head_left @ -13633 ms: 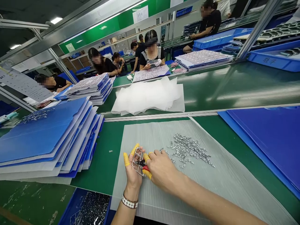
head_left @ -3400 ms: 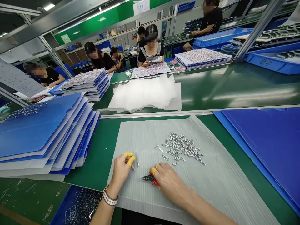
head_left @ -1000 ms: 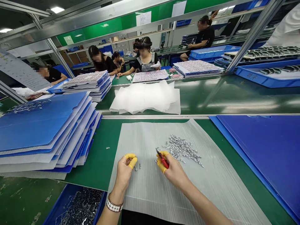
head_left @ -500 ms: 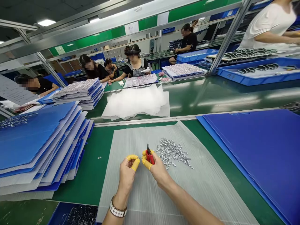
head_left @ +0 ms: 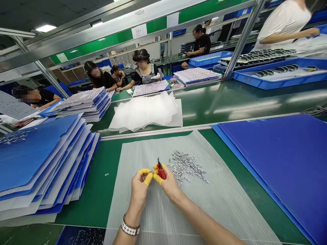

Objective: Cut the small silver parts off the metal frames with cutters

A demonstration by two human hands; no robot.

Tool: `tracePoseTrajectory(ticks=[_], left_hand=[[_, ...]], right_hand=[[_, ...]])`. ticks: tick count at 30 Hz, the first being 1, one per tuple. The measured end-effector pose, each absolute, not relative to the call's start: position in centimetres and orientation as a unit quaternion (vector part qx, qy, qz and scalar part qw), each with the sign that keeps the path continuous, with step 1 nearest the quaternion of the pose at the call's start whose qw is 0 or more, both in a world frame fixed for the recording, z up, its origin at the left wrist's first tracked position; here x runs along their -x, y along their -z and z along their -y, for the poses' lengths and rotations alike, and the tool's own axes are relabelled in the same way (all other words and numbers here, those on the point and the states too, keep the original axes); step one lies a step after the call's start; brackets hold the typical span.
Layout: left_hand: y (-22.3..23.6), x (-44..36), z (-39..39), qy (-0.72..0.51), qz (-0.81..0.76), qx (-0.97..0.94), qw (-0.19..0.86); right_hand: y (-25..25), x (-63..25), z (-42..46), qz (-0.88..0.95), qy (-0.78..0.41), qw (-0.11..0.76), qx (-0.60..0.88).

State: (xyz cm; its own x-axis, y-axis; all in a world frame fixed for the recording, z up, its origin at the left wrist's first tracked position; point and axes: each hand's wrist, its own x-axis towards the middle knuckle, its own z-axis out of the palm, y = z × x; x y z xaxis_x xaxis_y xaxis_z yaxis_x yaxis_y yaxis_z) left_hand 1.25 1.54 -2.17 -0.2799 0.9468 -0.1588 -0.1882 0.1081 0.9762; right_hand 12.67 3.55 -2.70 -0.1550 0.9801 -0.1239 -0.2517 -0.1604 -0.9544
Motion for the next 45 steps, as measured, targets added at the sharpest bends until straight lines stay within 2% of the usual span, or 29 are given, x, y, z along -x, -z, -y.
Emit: tracePoseTrajectory(ticks=[4, 7, 14, 19, 27, 37, 45], left_hand=[[1.9, -1.5, -1.7, -0.569, -0.557, -0.349, 0.494], [1.8, -1.6, -1.9, -0.564, -0.56, -0.362, 0.487], [1.7, -1.5, -1.9, -0.535, -0.564, -0.404, 0.482], [1.8, -1.8, -1.8, -0.528, -0.569, -0.416, 0.475], [1.9, -1.7, -1.6, -0.516, -0.569, -0.41, 0.492], [0.9, -2.2, -1.0, -0.513, -0.537, -0.383, 0.549], [0.9, -1.9, -0.6, -0.539, -0.485, -0.332, 0.604]], right_hand=[[2.2, -13.0, -3.4, 0.471, -0.598, 0.471, 0.446], [2.0, -14.4, -3.7, 0.546, -0.529, 0.432, 0.485], [1.4, -20.7, -5.4, 0.763, -0.21, 0.187, 0.582], [0.2, -21.5, -5.1, 0.811, -0.148, 0.105, 0.556], [-2.0, -20.4, -4.4, 0.824, -0.219, 0.107, 0.511], [-0.4, -17.8, -5.5, 0.641, -0.547, 0.294, 0.452], [1.4, -15.1, -4.8, 0.51, -0.685, 0.377, 0.36]])
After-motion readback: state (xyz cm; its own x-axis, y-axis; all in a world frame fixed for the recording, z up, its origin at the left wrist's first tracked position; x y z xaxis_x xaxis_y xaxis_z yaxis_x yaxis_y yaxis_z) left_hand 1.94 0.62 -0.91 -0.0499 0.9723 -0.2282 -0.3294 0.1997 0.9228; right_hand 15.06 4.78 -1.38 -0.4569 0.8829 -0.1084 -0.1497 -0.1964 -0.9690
